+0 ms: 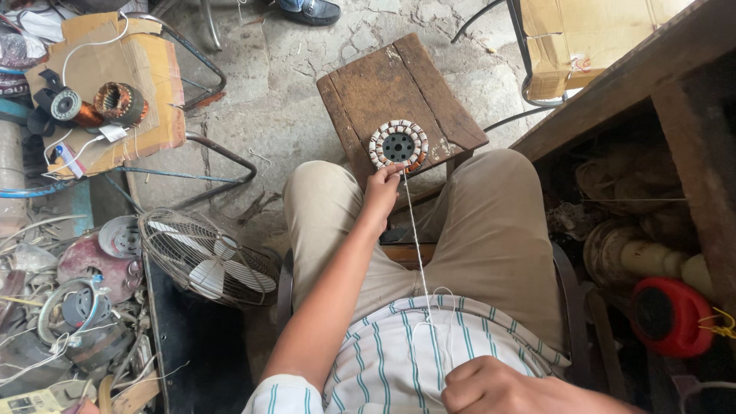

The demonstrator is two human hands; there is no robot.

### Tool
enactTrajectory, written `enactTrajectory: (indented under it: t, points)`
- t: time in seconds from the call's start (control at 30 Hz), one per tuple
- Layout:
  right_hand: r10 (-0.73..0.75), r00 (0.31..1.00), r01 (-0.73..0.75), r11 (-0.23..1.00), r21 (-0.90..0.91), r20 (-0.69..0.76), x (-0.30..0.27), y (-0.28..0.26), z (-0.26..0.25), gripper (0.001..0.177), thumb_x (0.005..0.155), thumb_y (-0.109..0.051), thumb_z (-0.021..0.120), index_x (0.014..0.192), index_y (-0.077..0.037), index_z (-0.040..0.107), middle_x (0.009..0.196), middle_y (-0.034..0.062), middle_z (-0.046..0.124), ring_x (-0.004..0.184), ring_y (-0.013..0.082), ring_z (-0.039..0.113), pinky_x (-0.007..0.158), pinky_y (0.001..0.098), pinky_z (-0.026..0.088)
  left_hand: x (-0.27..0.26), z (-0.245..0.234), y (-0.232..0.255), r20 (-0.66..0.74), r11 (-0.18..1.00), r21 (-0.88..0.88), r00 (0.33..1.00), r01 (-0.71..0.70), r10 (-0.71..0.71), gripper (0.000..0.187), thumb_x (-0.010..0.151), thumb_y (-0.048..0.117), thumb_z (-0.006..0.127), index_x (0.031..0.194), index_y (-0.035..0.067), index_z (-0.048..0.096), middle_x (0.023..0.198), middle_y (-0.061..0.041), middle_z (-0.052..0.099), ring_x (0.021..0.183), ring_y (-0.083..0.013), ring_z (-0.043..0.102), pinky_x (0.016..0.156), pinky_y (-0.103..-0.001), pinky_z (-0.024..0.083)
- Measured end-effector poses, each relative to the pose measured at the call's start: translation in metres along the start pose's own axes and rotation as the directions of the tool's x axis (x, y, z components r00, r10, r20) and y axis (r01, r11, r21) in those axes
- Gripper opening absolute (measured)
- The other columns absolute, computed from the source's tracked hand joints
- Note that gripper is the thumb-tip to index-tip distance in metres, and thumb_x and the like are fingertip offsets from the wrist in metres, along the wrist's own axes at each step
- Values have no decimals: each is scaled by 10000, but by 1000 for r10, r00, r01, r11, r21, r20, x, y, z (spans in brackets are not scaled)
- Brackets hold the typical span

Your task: The person sits on the floor and winds white insulated wire by hand around the slots of a motor stator placed on a small wooden stool. They repeatedly pull the wire through the slots and adjust the winding pattern.

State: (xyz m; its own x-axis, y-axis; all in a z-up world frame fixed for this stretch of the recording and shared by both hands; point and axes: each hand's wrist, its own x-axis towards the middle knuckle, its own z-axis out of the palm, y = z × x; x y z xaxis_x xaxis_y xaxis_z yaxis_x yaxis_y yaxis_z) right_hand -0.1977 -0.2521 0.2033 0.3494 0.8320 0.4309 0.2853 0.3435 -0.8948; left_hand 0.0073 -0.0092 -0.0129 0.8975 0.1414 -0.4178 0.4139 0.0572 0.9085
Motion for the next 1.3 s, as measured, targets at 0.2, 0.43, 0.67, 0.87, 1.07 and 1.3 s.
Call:
enactTrajectory:
  t: [0.2, 0.43, 0.67, 0.87, 1.07, 1.3]
  points:
    - [-98, 991, 102, 994, 35, -93, 23, -17, -12, 336, 714, -196, 625, 633, -69, 325, 599, 61, 333, 555, 217, 491, 571, 347, 464, -20, 5, 20, -135, 742, 543, 832, -392, 539, 100, 873, 146, 772, 963, 103, 763, 900, -50, 607, 795, -193, 637, 732, -340, 530]
    - [-138, 990, 137, 990, -24, -40, 44, -27, -20, 318, 622, -217, 570, 657, -81, 285, 634, 65, 332, 597, 224, 486, 582, 342, 451, -10, 3, 29, -121, 817, 463, 888, -345, 444, 87, 849, 138, 756, 927, 101, 753, 895, -49, 619, 759, -179, 656, 724, -329, 559]
    - [-153, 988, 148, 980, -137, -28, 56, -37, -23, 299, 645, -157, 612, 697, -67, 331, 685, 53, 397, 634, 203, 494, 561, 313, 430, -7, 2, 26, -98, 775, 504, 867, -380, 489, 79, 878, 98, 724, 951, 107, 752, 919, -57, 624, 786, -191, 658, 740, -344, 558]
    - [-184, 981, 170, 966, -196, -56, 68, -41, -32, 259, 688, -136, 651, 688, -56, 405, 678, 61, 465, 616, 202, 515, 552, 341, 398, -33, 1, 47, -60, 728, 570, 864, -381, 499, 125, 852, 110, 767, 968, 114, 720, 949, -38, 637, 826, -193, 684, 727, -361, 548]
    - [-209, 966, 181, 966, -182, -150, 82, -48, -34, 217, 840, -89, 696, 698, -29, 543, 674, 56, 581, 617, 200, 576, 530, 322, 461, -40, 0, 63, -32, 691, 614, 863, -381, 505, 140, 839, 93, 771, 962, 103, 705, 921, -33, 644, 810, -200, 691, 720, -354, 559]
    - [-90, 993, 84, 994, -76, -71, 53, -44, -29, 334, 811, -201, 667, 660, -48, 411, 652, 54, 435, 639, 204, 544, 567, 314, 459, -44, 0, 67, -2, 659, 650, 866, -378, 499, 132, 866, 85, 751, 987, 89, 698, 972, -44, 662, 841, -235, 699, 721, -380, 558]
